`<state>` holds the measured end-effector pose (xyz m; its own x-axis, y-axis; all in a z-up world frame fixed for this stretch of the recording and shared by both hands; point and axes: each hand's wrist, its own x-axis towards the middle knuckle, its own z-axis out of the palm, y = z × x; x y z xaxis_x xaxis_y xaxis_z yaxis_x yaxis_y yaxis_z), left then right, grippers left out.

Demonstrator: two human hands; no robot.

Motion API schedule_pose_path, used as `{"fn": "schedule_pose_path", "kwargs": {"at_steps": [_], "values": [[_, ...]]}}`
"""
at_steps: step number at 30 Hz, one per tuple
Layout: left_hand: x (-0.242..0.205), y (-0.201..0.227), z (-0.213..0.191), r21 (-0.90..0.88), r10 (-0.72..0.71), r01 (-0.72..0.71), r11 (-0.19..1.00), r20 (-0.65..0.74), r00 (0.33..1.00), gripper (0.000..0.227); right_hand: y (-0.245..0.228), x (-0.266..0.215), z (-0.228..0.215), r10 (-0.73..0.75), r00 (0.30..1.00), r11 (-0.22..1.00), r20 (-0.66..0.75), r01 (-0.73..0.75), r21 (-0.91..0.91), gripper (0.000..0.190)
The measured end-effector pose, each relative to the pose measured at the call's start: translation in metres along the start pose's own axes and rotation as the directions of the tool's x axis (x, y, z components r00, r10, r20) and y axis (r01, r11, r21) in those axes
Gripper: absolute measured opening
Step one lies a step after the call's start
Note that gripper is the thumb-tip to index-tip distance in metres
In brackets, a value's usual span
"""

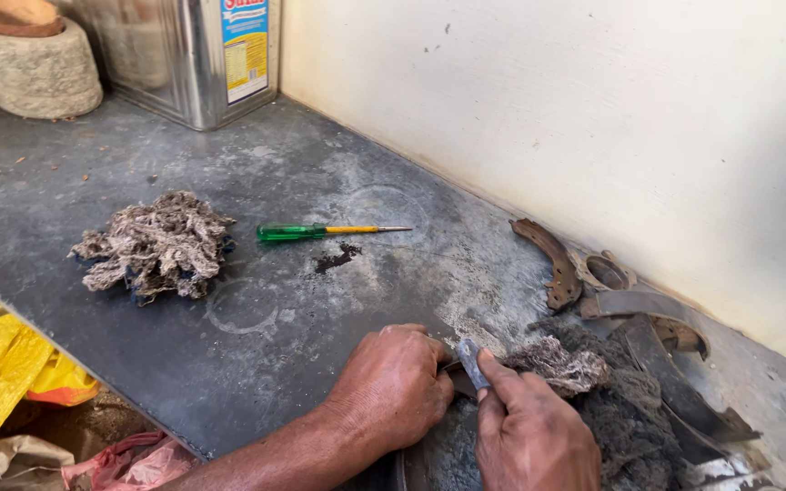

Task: The person rubs a bunch of fibrous waste material and a small metal scraper against several curved brake shoes and metal components to remove dirt and debris.

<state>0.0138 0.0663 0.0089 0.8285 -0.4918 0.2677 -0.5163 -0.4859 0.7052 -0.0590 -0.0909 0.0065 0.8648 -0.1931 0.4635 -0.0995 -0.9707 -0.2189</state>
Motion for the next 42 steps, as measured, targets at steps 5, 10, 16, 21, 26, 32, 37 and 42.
{"fn": "schedule_pose_path", "kwargs": {"at_steps": [5,10,16,21,26,32,37,42], "values": [[0.005,0.003,0.005,0.041,-0.082,0.078,0.996,0.107,0.991,0.017,-0.009,0.010,-0.019,0.360,0.875,0.933,0.323,-0.331,-0.143,0.037],[0.005,0.016,-0.007,0.069,-0.131,0.122,0.990,0.154,0.979,0.021,-0.013,0.009,-0.020,0.302,0.899,0.953,0.317,-0.291,-0.081,0.043],[-0.012,0.020,-0.035,0.220,-0.269,0.206,0.953,0.311,0.912,0.047,0.006,0.012,-0.020,0.283,0.949,0.952,0.138,-0.296,0.078,0.041],[-0.036,0.011,-0.023,0.136,-0.149,0.124,0.983,0.194,0.970,0.032,0.000,0.014,-0.023,0.373,0.905,0.922,0.207,-0.386,0.028,0.039],[-0.031,0.002,-0.011,0.139,-0.106,0.089,0.986,0.123,0.987,0.030,-0.018,0.006,-0.018,0.315,0.913,0.946,0.258,-0.325,-0.003,0.039],[-0.020,-0.001,-0.005,0.150,-0.089,0.070,0.986,0.128,0.988,0.029,-0.011,0.013,-0.022,0.333,0.886,0.943,0.323,-0.321,-0.094,0.037],[-0.017,-0.001,-0.006,0.145,-0.071,0.045,0.988,0.178,0.982,0.028,-0.013,0.010,-0.019,0.221,0.907,0.975,0.360,-0.191,-0.116,0.037],[-0.020,0.002,-0.006,0.138,-0.084,0.061,0.989,0.170,0.982,0.029,-0.013,0.016,-0.024,0.305,0.858,0.952,0.412,-0.278,-0.125,0.041]]}}
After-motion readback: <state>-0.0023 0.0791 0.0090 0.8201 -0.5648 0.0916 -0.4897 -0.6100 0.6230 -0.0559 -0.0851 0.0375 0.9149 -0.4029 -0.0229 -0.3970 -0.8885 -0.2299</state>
